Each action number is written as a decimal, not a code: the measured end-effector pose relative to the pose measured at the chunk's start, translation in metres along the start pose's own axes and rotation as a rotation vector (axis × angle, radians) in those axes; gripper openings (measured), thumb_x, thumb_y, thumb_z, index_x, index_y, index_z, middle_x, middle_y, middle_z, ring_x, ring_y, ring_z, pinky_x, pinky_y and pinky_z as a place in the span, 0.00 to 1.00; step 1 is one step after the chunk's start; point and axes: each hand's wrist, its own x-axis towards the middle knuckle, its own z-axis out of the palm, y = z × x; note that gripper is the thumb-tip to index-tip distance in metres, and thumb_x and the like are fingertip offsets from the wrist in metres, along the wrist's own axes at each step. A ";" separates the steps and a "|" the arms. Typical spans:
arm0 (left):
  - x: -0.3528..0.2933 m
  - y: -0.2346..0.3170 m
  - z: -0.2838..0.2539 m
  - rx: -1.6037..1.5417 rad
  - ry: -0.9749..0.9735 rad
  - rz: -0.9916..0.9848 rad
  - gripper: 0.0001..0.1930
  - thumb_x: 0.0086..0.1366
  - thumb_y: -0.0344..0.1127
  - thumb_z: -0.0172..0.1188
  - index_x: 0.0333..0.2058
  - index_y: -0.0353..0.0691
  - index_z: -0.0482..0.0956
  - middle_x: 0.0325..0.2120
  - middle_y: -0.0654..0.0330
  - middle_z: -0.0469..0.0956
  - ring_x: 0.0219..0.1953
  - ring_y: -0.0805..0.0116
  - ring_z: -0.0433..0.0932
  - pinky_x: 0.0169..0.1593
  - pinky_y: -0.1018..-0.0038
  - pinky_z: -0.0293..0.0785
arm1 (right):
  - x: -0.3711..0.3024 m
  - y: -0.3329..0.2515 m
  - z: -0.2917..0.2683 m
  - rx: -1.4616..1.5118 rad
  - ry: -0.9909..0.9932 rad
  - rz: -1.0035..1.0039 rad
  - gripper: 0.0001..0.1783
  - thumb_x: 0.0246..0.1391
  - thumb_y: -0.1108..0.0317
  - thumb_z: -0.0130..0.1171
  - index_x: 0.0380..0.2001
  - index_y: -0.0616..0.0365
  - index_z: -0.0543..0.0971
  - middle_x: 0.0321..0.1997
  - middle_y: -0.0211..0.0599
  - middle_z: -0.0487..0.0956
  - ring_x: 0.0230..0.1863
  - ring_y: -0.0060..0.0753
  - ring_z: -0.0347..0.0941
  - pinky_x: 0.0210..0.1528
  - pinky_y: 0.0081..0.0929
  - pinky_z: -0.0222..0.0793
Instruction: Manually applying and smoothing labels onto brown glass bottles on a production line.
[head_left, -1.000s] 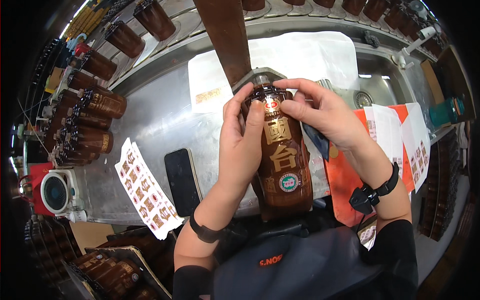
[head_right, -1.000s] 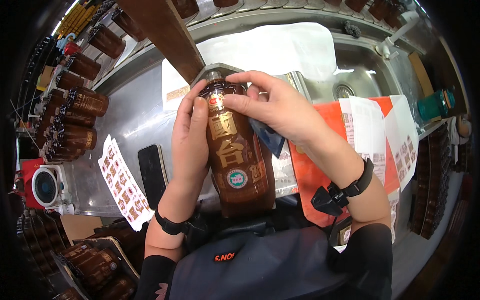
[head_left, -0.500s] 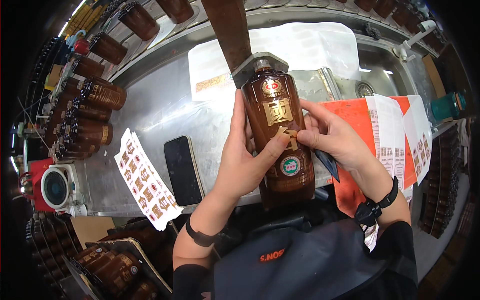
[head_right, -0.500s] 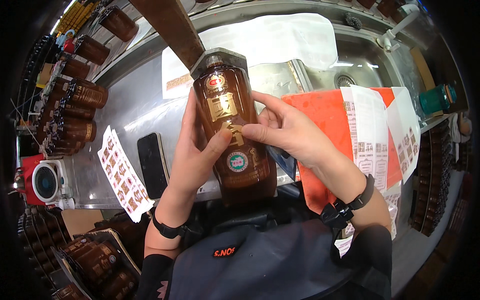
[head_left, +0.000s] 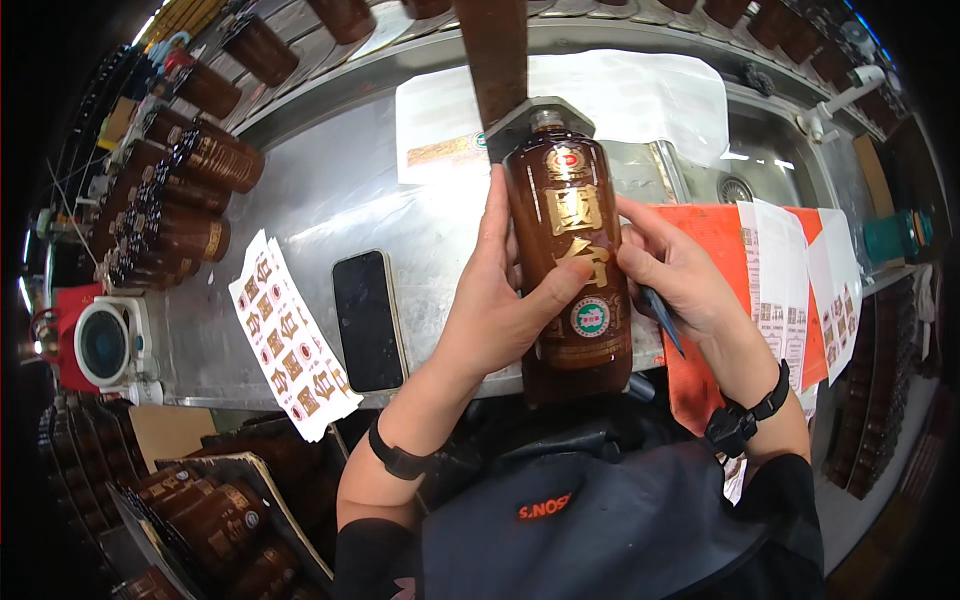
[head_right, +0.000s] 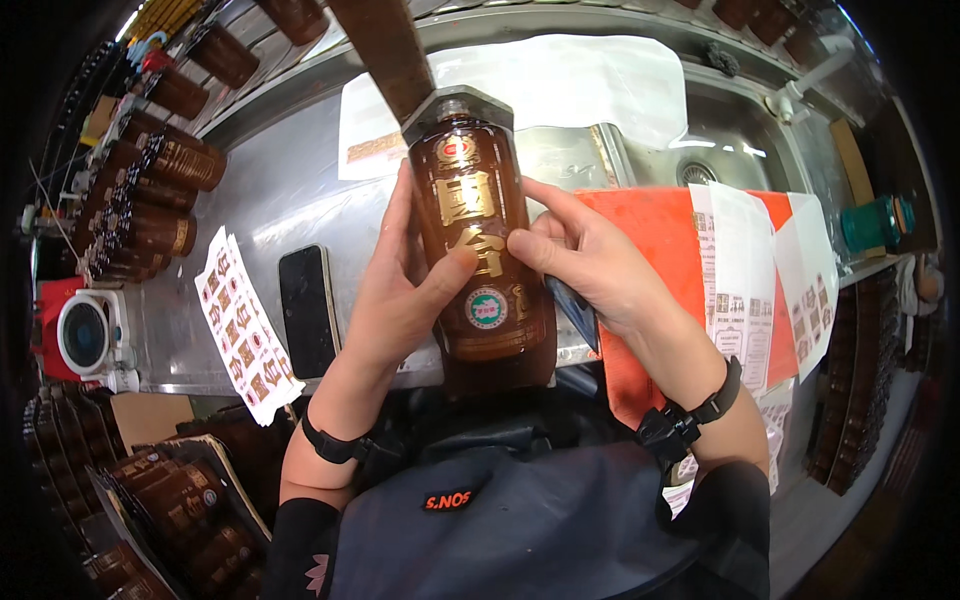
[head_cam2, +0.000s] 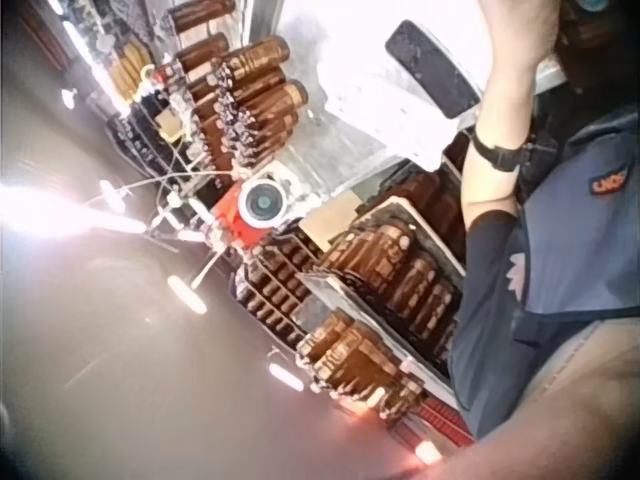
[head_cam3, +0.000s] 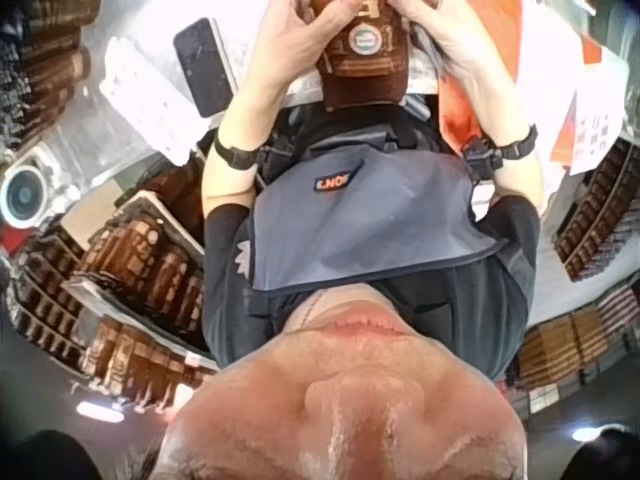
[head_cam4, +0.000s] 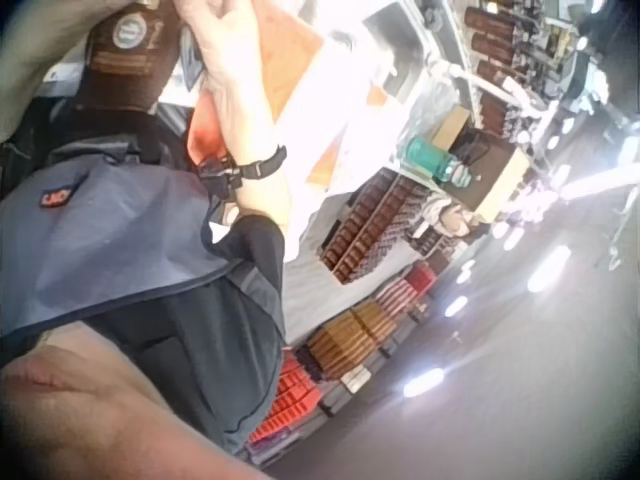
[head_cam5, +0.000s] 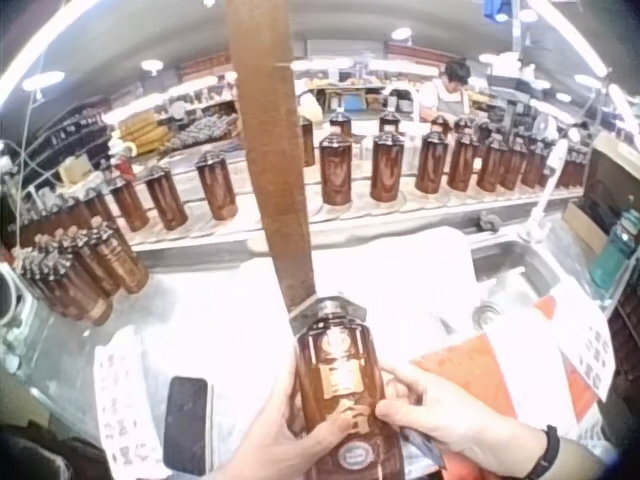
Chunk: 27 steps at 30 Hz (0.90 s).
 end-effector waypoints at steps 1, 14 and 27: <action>-0.001 -0.001 -0.001 -0.004 0.015 0.005 0.52 0.64 0.26 0.62 0.70 0.34 0.26 0.65 0.46 0.59 0.63 0.62 0.66 0.64 0.68 0.65 | 0.001 0.002 -0.001 -0.029 0.014 -0.015 0.43 0.55 0.66 0.68 0.69 0.66 0.58 0.34 0.22 0.71 0.38 0.13 0.67 0.44 0.15 0.63; -0.002 -0.013 -0.010 0.030 -0.058 0.104 0.53 0.65 0.33 0.63 0.69 0.27 0.27 0.65 0.45 0.58 0.64 0.62 0.64 0.65 0.69 0.61 | 0.000 0.007 0.002 -0.010 0.005 -0.082 0.43 0.55 0.68 0.68 0.69 0.66 0.58 0.35 0.23 0.71 0.38 0.14 0.67 0.46 0.17 0.63; -0.005 -0.003 -0.005 -0.156 0.026 0.036 0.41 0.74 0.35 0.51 0.69 0.25 0.31 0.67 0.46 0.55 0.66 0.65 0.61 0.67 0.71 0.58 | -0.005 -0.005 0.008 -0.120 0.028 -0.045 0.42 0.58 0.61 0.66 0.68 0.68 0.58 0.34 0.21 0.69 0.36 0.14 0.65 0.43 0.15 0.62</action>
